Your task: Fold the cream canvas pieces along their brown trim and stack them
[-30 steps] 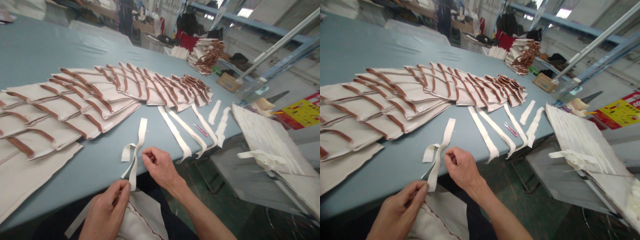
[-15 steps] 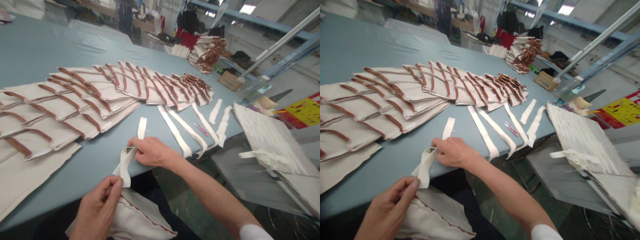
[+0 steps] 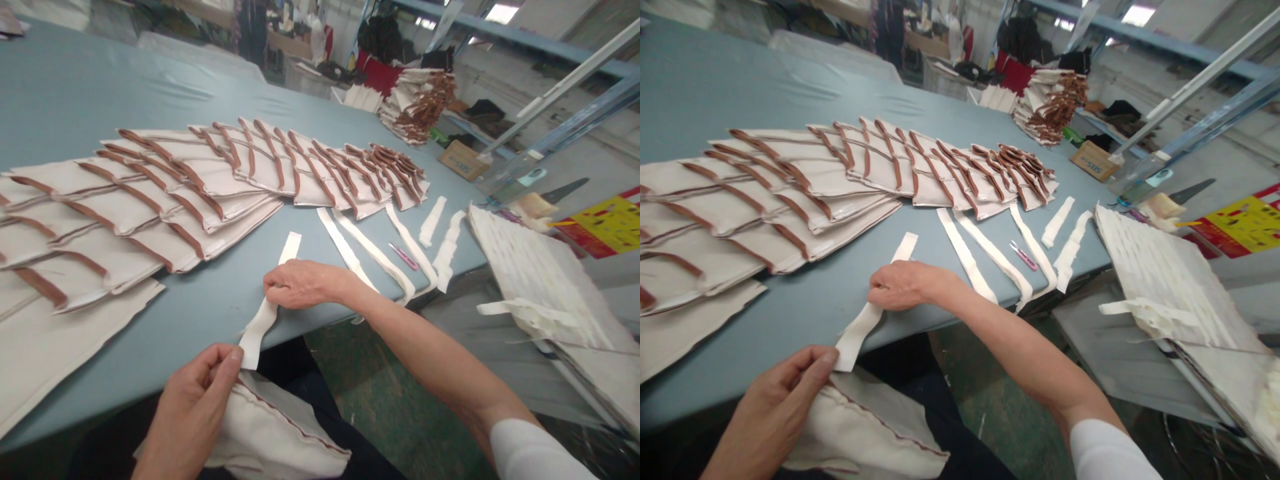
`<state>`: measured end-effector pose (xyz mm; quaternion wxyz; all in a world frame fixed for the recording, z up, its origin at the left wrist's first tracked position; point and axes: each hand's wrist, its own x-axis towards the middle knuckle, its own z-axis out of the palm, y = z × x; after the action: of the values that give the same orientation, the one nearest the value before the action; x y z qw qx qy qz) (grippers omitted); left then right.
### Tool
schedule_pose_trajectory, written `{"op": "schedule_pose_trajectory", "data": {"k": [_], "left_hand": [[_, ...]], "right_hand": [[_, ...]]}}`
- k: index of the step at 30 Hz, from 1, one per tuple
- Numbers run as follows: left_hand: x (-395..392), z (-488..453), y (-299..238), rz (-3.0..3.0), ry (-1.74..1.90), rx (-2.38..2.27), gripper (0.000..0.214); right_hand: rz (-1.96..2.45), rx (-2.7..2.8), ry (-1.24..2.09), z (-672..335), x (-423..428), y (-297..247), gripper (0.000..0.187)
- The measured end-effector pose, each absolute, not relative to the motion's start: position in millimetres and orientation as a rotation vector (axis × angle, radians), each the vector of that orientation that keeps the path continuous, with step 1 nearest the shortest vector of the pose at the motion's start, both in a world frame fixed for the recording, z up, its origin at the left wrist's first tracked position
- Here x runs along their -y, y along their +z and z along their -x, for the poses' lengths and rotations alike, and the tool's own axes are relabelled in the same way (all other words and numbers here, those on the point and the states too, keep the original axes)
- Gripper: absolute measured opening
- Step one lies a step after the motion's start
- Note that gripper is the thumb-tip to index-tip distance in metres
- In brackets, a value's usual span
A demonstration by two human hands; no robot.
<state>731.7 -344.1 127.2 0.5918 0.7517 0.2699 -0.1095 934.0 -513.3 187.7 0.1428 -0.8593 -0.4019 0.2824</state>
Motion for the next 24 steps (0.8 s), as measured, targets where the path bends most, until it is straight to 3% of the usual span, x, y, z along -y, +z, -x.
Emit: {"op": "schedule_pose_trajectory", "data": {"k": [5, 8, 10, 14, 17, 24], "left_hand": [[347.1, -738.6, 121.9, -1.774, -0.194, -0.666, 0.053], [343.6, -743.5, 119.6, -1.77, -0.228, -0.648, 0.052], [339.6, -745.4, 120.0, -1.765, -0.251, -0.633, 0.051], [331.1, -747.0, 126.0, -1.769, -0.261, -0.612, 0.046], [326.1, -747.2, 130.9, -1.799, -0.199, -0.623, 0.041], [314.2, -721.5, 124.1, -1.901, -0.096, -0.668, 0.042]], "right_hand": [[2.643, 1.052, 0.547, -926.1, 510.4, 180.2, 0.01], [2.675, 1.0, 0.417, -912.5, 514.0, 183.1, 0.032], [2.667, 0.955, 0.348, -898.6, 519.4, 183.6, 0.036], [2.415, 0.874, 0.262, -863.6, 534.5, 169.2, 0.013], [2.291, 0.906, 0.195, -840.2, 542.3, 149.5, 0.006], [2.434, 1.151, -0.091, -811.9, 531.1, 116.6, 0.027]]}}
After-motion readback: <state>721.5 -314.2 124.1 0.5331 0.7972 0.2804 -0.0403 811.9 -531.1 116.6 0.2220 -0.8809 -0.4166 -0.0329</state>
